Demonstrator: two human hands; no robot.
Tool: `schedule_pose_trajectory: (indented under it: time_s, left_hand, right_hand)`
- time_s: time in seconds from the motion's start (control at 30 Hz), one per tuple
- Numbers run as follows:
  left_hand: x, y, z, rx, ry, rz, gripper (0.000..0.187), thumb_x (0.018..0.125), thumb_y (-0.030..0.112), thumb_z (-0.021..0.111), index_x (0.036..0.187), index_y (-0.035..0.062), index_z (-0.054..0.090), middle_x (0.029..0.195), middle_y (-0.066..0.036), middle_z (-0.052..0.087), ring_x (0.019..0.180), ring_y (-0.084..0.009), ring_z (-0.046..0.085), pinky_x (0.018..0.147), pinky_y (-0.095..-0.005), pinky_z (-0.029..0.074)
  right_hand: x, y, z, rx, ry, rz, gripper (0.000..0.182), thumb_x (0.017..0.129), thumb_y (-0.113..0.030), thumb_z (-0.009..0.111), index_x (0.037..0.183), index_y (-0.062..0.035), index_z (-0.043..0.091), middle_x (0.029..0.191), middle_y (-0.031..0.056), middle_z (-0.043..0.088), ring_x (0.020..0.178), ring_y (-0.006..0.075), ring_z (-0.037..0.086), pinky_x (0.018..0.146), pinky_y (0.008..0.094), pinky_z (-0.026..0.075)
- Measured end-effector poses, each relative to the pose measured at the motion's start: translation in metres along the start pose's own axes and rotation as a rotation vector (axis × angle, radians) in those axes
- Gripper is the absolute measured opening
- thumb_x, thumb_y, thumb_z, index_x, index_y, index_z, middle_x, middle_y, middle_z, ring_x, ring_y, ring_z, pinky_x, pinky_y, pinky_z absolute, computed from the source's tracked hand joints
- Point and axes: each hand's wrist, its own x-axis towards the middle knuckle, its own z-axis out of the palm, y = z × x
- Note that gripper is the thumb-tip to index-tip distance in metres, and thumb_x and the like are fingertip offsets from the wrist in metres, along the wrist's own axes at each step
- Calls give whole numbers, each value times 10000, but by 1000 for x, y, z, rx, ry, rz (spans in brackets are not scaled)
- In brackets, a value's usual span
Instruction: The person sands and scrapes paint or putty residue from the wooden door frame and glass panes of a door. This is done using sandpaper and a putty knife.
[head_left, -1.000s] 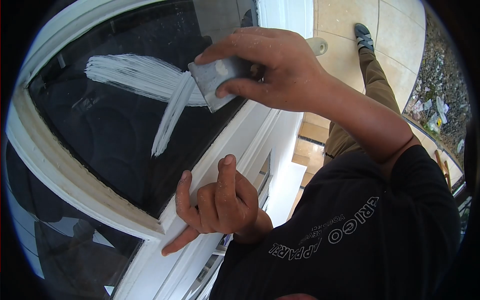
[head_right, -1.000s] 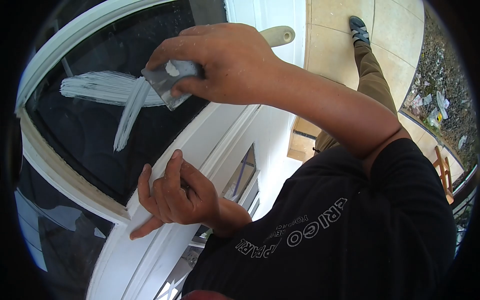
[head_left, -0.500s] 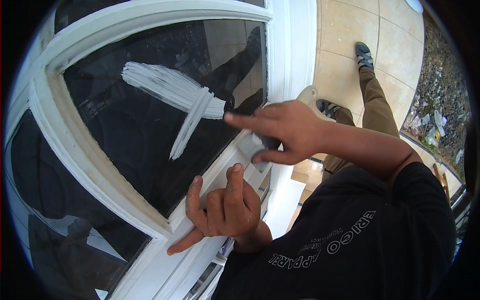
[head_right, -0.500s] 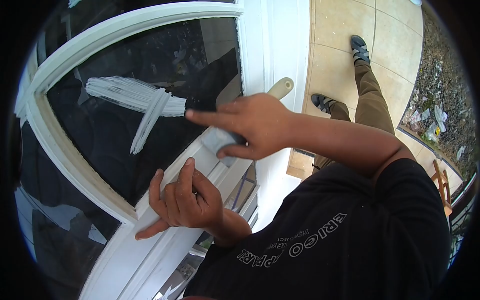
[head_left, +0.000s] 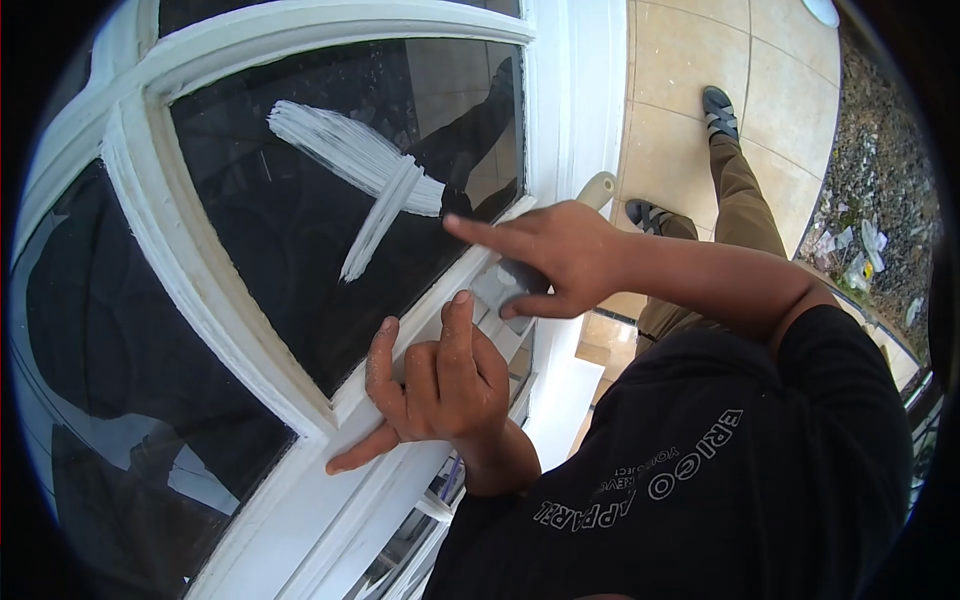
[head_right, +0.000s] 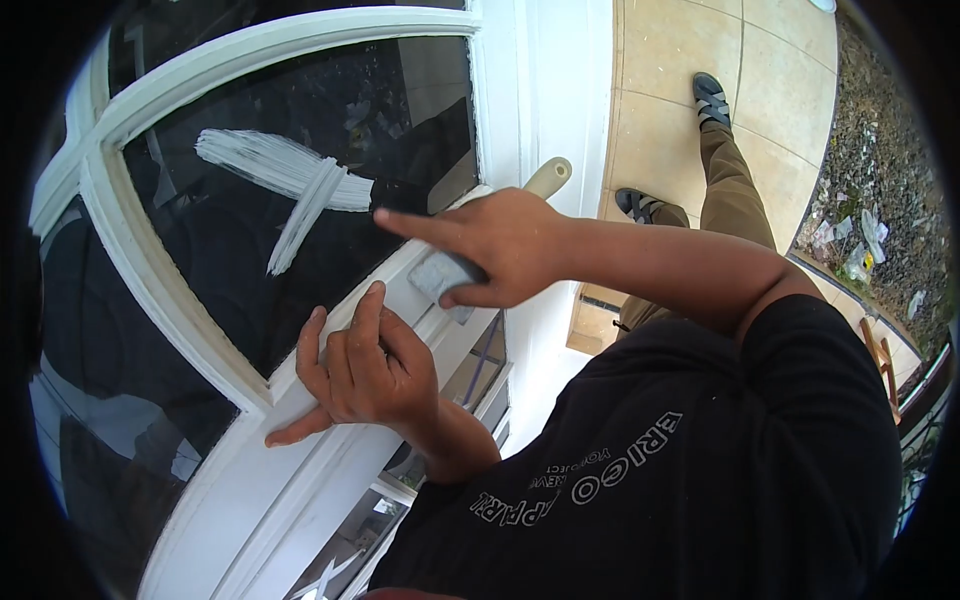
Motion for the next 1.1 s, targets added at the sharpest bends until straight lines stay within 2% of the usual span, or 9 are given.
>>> schedule_pose_trajectory:
  time_s: [0.37, 0.47, 0.6, 0.77, 0.87, 0.93, 0.97, 1.0, 1.1]
  left_hand:
    - [-1, -2, 0, 7, 0, 3, 173, 810, 116, 742, 813, 289, 747, 579, 142, 517, 986, -172, 671, 1027, -697, -219]
    - [2, -1, 0, 8, -1, 10, 172, 813, 123, 740, 812, 295, 746, 580, 146, 514, 984, -163, 671, 1027, -698, -220]
    - [1, -2, 0, 14, 7, -2, 173, 813, 137, 735, 805, 310, 742, 587, 158, 515, 985, -143, 667, 1031, -713, -209]
    - [-8, -5, 2, 24, 13, -37, 180, 800, 162, 722, 819, 340, 741, 617, 144, 500, 1007, -138, 653, 1010, -752, -199]
    - [-6, -7, 4, -13, 56, -40, 176, 813, 184, 691, 846, 347, 746, 651, 131, 488, 1033, -132, 636, 1007, -765, -199]
    - [-8, -7, 6, -106, 68, -42, 180, 814, 165, 682, 849, 329, 750, 658, 129, 500, 1025, -125, 634, 1026, -751, -195]
    - [-9, -8, 6, -148, 98, -24, 186, 807, 154, 681, 867, 313, 759, 666, 118, 535, 1013, -128, 635, 1040, -745, -184]
    - [-12, -8, 6, -160, 135, -45, 186, 807, 154, 681, 867, 313, 759, 666, 118, 535, 1013, -128, 635, 1040, -745, -184]
    - [-14, -8, 1, -336, 209, -3, 194, 779, 106, 702, 900, 242, 768, 702, 74, 626, 993, -129, 640, 1105, -704, -123]
  right_hand:
    - [0, 0, -3, 50, -57, 120, 1064, 802, -403, 715, 1570, -68, 59, 669, 117, 605, 566, 312, 615, 570, 387, 478]
    - [4, 6, -7, 160, 100, 169, 1054, 802, -386, 713, 1571, -71, 67, 650, 106, 592, 561, 310, 617, 558, 391, 468]
    - [6, -14, -11, 74, -128, 90, 1066, 800, -359, 716, 1576, -93, 36, 638, 101, 581, 563, 311, 617, 551, 381, 460]
    - [6, -22, -11, 88, -20, 137, 1014, 790, -341, 736, 1576, -122, 135, 607, 109, 574, 590, 329, 614, 595, 394, 463]
    - [-7, -54, -32, -4, -216, 149, 790, 804, -440, 704, 1484, -156, 419, 902, 209, 694, 830, 359, 681, 768, 387, 521]
    - [-24, -57, -47, -7, -55, 243, 723, 833, -477, 674, 1444, -146, 474, 1068, 248, 673, 976, 360, 665, 865, 363, 506]
    - [-31, -52, -59, 84, -3, 333, 695, 877, -504, 638, 1438, -128, 477, 1153, 215, 666, 1057, 352, 636, 937, 364, 475]
    - [-43, -35, -61, 265, 124, 367, 676, 920, -508, 604, 1468, -147, 441, 997, 87, 651, 879, 242, 618, 846, 357, 489]
    - [-73, -80, -123, 814, -24, 417, 763, 941, -552, 558, 1510, -89, 346, 820, -21, 426, 665, 85, 401, 572, 229, 382]
